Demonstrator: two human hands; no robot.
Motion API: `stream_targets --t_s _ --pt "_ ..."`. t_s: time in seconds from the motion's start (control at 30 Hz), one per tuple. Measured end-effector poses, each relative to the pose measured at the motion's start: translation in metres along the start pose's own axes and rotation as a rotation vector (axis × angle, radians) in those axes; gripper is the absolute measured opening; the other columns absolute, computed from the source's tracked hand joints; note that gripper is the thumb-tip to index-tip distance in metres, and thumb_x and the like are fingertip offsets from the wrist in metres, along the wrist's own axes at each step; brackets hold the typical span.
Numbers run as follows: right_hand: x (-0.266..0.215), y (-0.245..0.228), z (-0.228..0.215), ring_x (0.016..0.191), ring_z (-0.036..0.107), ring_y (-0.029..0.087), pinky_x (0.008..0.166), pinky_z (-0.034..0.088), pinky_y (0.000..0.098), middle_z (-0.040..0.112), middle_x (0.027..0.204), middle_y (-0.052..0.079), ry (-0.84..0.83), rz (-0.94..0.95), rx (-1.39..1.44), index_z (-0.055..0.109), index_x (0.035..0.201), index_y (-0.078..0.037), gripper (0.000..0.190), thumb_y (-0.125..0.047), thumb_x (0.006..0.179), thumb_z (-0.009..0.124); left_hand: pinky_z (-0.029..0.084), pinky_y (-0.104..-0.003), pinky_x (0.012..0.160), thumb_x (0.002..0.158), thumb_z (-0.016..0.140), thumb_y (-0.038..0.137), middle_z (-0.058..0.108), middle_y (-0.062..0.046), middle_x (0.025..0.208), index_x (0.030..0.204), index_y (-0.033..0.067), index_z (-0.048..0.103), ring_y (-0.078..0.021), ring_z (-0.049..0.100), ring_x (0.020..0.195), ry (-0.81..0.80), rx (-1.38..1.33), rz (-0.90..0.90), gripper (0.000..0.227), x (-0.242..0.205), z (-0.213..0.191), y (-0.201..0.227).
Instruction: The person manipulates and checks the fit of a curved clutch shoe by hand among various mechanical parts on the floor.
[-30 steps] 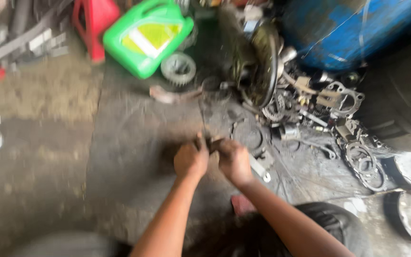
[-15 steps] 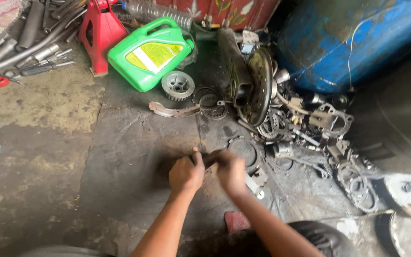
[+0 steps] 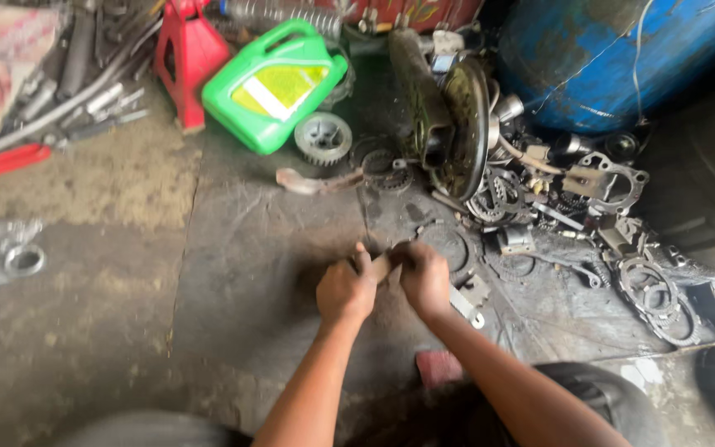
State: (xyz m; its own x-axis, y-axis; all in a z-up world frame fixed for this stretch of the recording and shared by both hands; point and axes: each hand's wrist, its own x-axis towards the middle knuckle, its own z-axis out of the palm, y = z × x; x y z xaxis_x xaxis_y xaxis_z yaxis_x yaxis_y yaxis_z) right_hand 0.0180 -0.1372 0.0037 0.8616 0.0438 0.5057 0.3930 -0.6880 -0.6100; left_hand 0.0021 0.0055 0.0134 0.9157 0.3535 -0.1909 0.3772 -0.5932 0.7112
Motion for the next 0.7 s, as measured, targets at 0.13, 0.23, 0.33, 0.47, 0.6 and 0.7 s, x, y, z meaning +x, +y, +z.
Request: stream_targets --t_s 0.13,0.23,0.33,0.47,0.6,0.7 --pt "-0.023 0.009 0.003 0.085 0.071 0.038 0.076 0.056 0.0438 0.072 0.090 0.016 -0.073 -0.149 -0.073 0.074 0.090 -0.007 0.028 0.011 0.075 0.059 0.053 -0.053 0.092 0.102 0.028 0.059 0.072 -0.029 0.097 0.088 -0.0016 0.077 -0.0463 0.070 0.097 -0.096 0.031 -0.064 0.080 0.004 0.007 -0.007" --pt "-0.011 0.014 0.014 0.084 0.071 0.038 0.074 0.056 0.0429 0.072 0.088 0.016 -0.004 -0.018 -0.047 0.072 0.088 -0.006 0.024 0.010 0.075 0.061 0.053 -0.053 0.091 0.101 0.028 0.059 0.072 -0.029 0.096 0.090 -0.0012 0.078 -0.0470 0.069 0.096 -0.097 -0.006 -0.053 0.079 0.006 -0.003 -0.009" --pt "-0.016 0.013 0.008 0.084 0.070 0.040 0.075 0.055 0.0445 0.070 0.087 0.018 -0.040 -0.186 -0.073 0.071 0.083 -0.005 0.022 0.010 0.070 0.062 0.054 -0.052 0.091 0.101 0.027 0.059 0.073 -0.029 0.098 0.092 -0.0019 0.078 -0.0461 0.070 0.097 -0.097 0.015 -0.041 0.080 0.003 -0.002 -0.003" --pt "0.005 0.005 0.002 0.087 0.075 0.032 0.077 0.058 0.0395 0.074 0.094 0.013 -0.042 0.051 0.115 0.073 0.092 -0.006 0.025 0.012 0.081 0.060 0.053 -0.052 0.092 0.101 0.024 0.058 0.074 -0.026 0.100 0.094 -0.0013 0.077 -0.0458 0.070 0.098 -0.138 -0.068 -0.062 0.080 0.005 -0.009 0.001" --pt "-0.015 -0.014 -0.005 0.086 0.074 0.032 0.076 0.058 0.0381 0.074 0.091 0.013 -0.069 -0.050 0.144 0.072 0.088 -0.004 0.018 0.010 0.079 0.064 0.052 -0.054 0.092 0.101 0.024 0.058 0.072 -0.026 0.103 0.097 0.0003 0.076 -0.0460 0.068 0.101 -0.160 -0.038 -0.084 0.078 0.004 -0.009 -0.002" --pt "0.004 -0.006 -0.002 0.084 0.074 0.032 0.079 0.057 0.0375 0.076 0.089 0.014 -0.086 0.059 -0.018 0.075 0.089 -0.005 0.022 0.010 0.080 0.062 0.052 -0.052 0.095 0.100 0.027 0.054 0.073 -0.027 0.103 0.093 -0.0006 0.078 -0.0466 0.068 0.100 -0.088 -0.086 -0.062 0.075 0.003 -0.007 -0.004"
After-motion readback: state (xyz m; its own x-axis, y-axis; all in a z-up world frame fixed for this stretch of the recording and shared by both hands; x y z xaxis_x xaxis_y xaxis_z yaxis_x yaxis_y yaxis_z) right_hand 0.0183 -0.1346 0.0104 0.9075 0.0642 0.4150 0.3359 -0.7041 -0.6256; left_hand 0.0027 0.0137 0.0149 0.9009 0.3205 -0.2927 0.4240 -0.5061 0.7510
